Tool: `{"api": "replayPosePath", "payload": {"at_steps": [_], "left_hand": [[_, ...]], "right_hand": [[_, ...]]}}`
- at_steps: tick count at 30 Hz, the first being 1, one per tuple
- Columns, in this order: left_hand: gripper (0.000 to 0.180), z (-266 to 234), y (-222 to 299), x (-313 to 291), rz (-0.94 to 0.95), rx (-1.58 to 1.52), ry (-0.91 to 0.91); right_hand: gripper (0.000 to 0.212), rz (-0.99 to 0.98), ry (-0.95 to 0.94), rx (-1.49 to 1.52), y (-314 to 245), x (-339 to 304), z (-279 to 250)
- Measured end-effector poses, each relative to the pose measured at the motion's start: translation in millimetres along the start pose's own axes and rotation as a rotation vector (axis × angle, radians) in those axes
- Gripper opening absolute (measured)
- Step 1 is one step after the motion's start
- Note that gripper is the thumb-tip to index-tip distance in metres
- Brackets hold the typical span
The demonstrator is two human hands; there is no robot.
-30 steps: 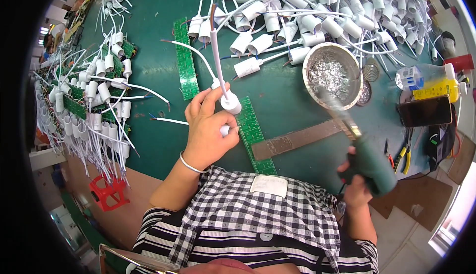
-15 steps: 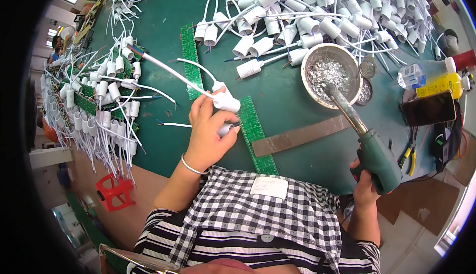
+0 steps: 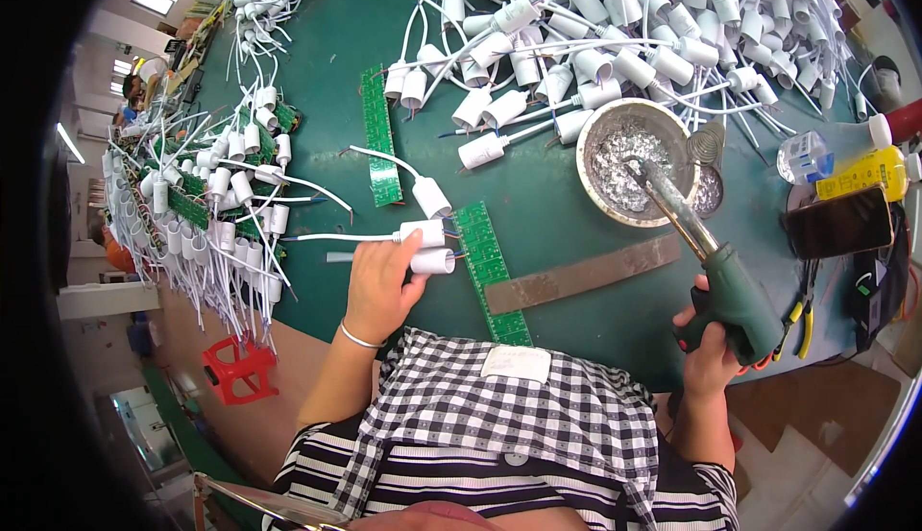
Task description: The person solders wires and electrical components onto an LED circuit board, then assembles the LED bulb components into a bulb housing. This is done using a soldering iron and a heat gun.
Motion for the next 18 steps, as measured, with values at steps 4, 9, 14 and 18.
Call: {"api": "replayPosePath", "payload": {"at_steps": [4,9,14,18], "left_hand": [[0.036,-21,30,9,0.143,0.234,-0.108],[0.03,-33,35,53,0.382,0.476,0.015],[0.04,-14,-28,118,0.151,-0.113,-0.048],[0.04,-3,-82,166,0.13,0.18,-0.034]], "right_hand": [[0.049,-0.018,0.04,0.095,-4,3,2],[0.049,-0.055,-0.029,0.13,-1,1,-3],[0.048,-0.067,-0.033,0.18,-6,-8,-8],[0.046,-0.056,-0.006,0.199,-5,-13,-12]]}}
Point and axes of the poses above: each hand's wrist, its own x-axis towards the middle knuckle, its own z-axis out of the palm, y = z × x, the point moved 3 cm from there along x, towards the middle knuckle, and after that the axes turned 2 degrees about -z, right-handed, at the moved point
